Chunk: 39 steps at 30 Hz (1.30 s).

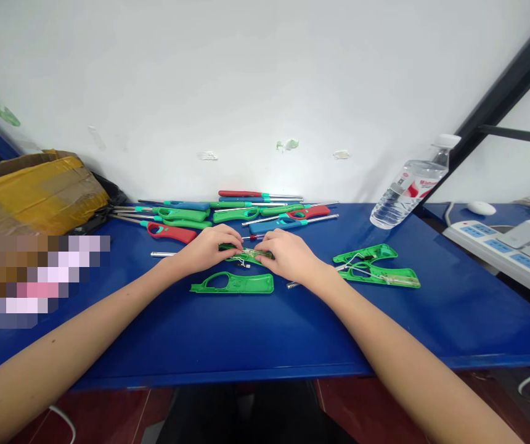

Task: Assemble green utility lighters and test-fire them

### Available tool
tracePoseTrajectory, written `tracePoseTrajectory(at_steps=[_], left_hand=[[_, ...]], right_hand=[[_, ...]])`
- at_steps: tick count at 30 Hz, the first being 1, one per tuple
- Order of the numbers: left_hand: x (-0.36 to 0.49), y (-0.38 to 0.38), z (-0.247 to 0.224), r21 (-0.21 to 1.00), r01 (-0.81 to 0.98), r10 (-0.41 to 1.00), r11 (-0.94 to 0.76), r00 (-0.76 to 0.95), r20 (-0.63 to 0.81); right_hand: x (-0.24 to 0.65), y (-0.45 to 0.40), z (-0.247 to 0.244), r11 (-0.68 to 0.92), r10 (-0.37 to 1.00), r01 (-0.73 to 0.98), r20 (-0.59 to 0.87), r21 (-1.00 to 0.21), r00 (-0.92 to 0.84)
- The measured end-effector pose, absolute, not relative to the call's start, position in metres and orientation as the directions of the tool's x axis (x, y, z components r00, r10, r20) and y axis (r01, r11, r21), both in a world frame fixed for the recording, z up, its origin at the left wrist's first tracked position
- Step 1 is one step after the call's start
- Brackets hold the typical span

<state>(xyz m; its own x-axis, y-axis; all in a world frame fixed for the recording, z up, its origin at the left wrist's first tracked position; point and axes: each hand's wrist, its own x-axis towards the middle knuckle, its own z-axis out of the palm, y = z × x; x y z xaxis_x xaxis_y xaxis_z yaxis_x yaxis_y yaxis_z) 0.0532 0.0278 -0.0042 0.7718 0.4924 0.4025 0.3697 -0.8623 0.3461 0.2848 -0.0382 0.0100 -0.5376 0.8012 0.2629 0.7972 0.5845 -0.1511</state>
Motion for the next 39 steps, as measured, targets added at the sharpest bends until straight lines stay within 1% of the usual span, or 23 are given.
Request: tracePoseTrajectory(at_steps=[4, 7, 15, 22, 25, 30, 34, 39], left_hand=[[0.052, 0.029, -0.005, 0.378, 0.319, 0.464, -0.869, 0.79, 0.4], [0.051, 0.03, -0.005, 0.398, 0.297, 0.456, -0.868, 0.795, 0.4], [0.05, 0.024, -0.004, 0.354, 0.324, 0.456, -0.877, 0.794, 0.403], [0.045, 0.023, 0.0, 0.334, 0.305, 0.427, -0.892, 0.812, 0.399], [0.04, 0.021, 0.006, 0.32, 0.337, 0.447, -0.885, 0.807, 0.386], [0.032, 0.018, 0.012, 0.247, 0.44, 0.497, -0.863, 0.826, 0.265], [0.031, 0.017, 0.008, 0.27, 0.473, 0.532, -0.839, 0.817, 0.222], [0.034, 0.015, 0.005, 0.292, 0.483, 0.553, -0.826, 0.795, 0.248]], right_hand=[[0.284, -0.039, 0.011, 0.589, 0.793, 0.801, 0.259, -0.102, -0.551], [0.284, -0.039, 0.011, 0.587, 0.793, 0.805, 0.264, -0.087, -0.549], [0.283, -0.039, 0.01, 0.571, 0.803, 0.814, 0.279, -0.107, -0.527], [0.286, -0.04, 0.012, 0.592, 0.794, 0.795, 0.267, -0.132, -0.547], [0.288, -0.041, 0.014, 0.603, 0.787, 0.786, 0.264, -0.14, -0.557], [0.29, -0.038, 0.012, 0.613, 0.782, 0.774, 0.263, -0.161, -0.565], [0.29, -0.035, 0.008, 0.605, 0.786, 0.778, 0.287, -0.172, -0.548], [0.29, -0.035, 0.005, 0.598, 0.786, 0.783, 0.317, -0.174, -0.53]])
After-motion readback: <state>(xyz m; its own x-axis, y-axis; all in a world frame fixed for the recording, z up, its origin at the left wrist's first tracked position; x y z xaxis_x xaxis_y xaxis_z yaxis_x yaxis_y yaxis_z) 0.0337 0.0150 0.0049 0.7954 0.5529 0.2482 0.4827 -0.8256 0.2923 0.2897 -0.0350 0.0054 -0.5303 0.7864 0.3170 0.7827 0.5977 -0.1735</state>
